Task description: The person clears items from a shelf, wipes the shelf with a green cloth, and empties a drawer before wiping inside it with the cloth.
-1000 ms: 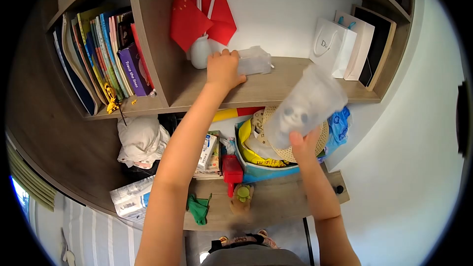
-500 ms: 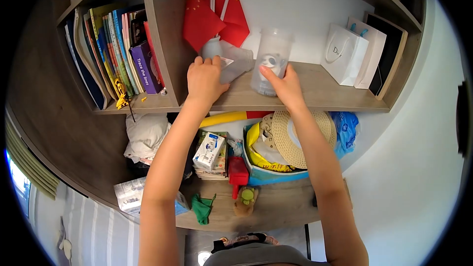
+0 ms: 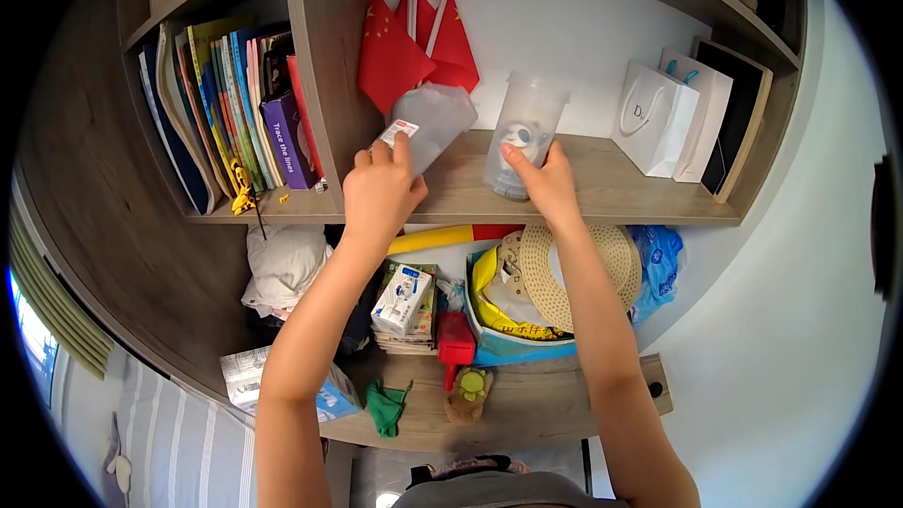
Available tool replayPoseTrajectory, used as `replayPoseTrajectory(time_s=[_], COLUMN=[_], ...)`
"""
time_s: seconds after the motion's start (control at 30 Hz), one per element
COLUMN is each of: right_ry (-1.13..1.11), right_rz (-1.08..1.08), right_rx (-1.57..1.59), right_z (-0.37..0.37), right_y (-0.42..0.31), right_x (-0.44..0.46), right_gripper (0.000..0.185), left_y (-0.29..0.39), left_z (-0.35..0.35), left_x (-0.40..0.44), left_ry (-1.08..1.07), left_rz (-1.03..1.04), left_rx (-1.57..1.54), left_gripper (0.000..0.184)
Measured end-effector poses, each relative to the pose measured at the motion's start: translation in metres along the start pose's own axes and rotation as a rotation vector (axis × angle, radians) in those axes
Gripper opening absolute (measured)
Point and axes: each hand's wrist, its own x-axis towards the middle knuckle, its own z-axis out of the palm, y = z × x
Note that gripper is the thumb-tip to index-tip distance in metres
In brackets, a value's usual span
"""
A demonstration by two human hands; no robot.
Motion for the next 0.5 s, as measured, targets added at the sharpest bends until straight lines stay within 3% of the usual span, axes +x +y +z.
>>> replayPoseTrajectory(time_s=[0.07, 0.17, 0.4, 0.5], right_ry=[0.000, -0.034, -0.104, -0.142], right_rz=[-0.015, -0.038, -0.093, -0.102], right_rx=[-0.033, -0.089, -0.206, -0.181], right_z=[0.001, 0.000, 0.001, 0.001], right_y=[0.000, -0.007, -0.011, -0.013], right_x=[0.000, -0.004, -0.007, -0.007], right_gripper=[0.071, 0.073, 0.077, 0.078], left_y=[-0.003, -0.001, -0.004, -0.009], left_z=[-0.003, 0.008, 0.014, 0.036], left_x=[-0.008, -0.018, -0.006, 0.004], left_ry=[0.144, 0.197, -0.012, 0.016], left_rz=[-0.015, -0.198, -0.349, -0.337], left_rx=[-0.074, -0.235, -0.283, -0.251], left_gripper=[0.074, 0.083, 0.094, 0.093])
